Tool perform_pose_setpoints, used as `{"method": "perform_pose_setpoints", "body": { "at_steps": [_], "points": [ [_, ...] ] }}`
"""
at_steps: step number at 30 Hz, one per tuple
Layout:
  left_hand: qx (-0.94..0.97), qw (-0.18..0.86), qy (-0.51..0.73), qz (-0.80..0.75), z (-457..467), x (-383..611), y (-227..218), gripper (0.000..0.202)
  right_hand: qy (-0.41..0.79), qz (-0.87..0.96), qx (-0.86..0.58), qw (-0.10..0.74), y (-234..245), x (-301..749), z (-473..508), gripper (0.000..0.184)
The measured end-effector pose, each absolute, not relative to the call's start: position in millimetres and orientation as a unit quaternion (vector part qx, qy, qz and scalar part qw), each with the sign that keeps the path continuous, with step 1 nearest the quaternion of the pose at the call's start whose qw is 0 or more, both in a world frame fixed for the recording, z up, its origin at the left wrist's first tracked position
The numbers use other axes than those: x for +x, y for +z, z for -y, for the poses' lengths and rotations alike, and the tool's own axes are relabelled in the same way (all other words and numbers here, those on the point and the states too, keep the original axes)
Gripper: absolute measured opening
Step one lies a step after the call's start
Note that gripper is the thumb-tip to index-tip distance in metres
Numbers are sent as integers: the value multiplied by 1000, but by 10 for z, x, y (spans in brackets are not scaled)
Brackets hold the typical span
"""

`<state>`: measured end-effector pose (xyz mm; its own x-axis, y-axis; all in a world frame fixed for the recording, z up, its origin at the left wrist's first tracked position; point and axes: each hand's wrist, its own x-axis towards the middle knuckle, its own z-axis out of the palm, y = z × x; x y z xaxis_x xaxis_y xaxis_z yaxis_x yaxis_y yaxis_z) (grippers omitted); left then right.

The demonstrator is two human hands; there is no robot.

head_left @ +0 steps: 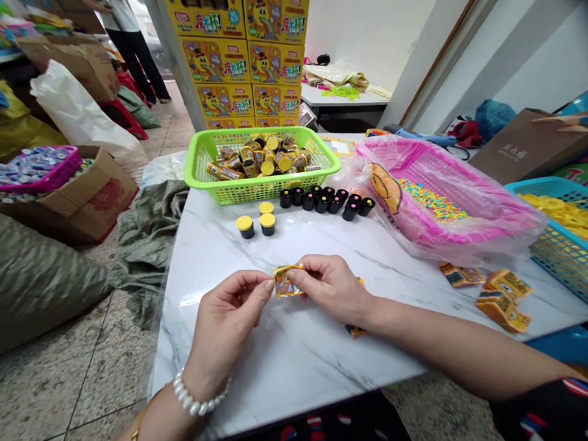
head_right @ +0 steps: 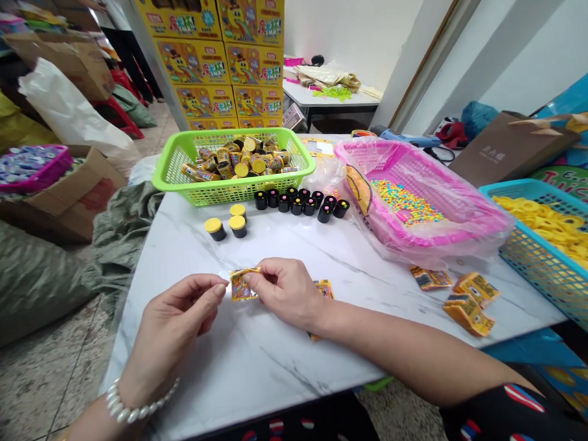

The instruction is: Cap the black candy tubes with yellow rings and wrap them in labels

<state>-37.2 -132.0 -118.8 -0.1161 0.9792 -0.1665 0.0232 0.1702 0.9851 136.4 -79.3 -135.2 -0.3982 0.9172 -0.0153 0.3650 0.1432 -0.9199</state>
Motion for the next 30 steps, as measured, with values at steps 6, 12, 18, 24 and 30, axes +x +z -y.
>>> {"method": "perform_pose_setpoints", "body": {
  "at_steps": [6,12,18,24,30],
  "points": [
    [404,500,494,-586,1310,-380,-1198,21,468,693,-463,294,-1349,1374,799,30],
    [420,514,481,-573,1324,-373,-1222,22,487,686,-446,305,-1390,1371,791,28],
    [427,503,479,-579,1323,-353,-1205,20,479,689,-444,315,-1418,1379,787,21],
    [415,497,491,-582,1318,-331,-1192,24,492,673,-441,332,-1396,1366,798,13],
    [417,489,495,-585,1343,-319,-1168,20,519,652,-445,327,-1363,1371,796,22]
  ]
}}
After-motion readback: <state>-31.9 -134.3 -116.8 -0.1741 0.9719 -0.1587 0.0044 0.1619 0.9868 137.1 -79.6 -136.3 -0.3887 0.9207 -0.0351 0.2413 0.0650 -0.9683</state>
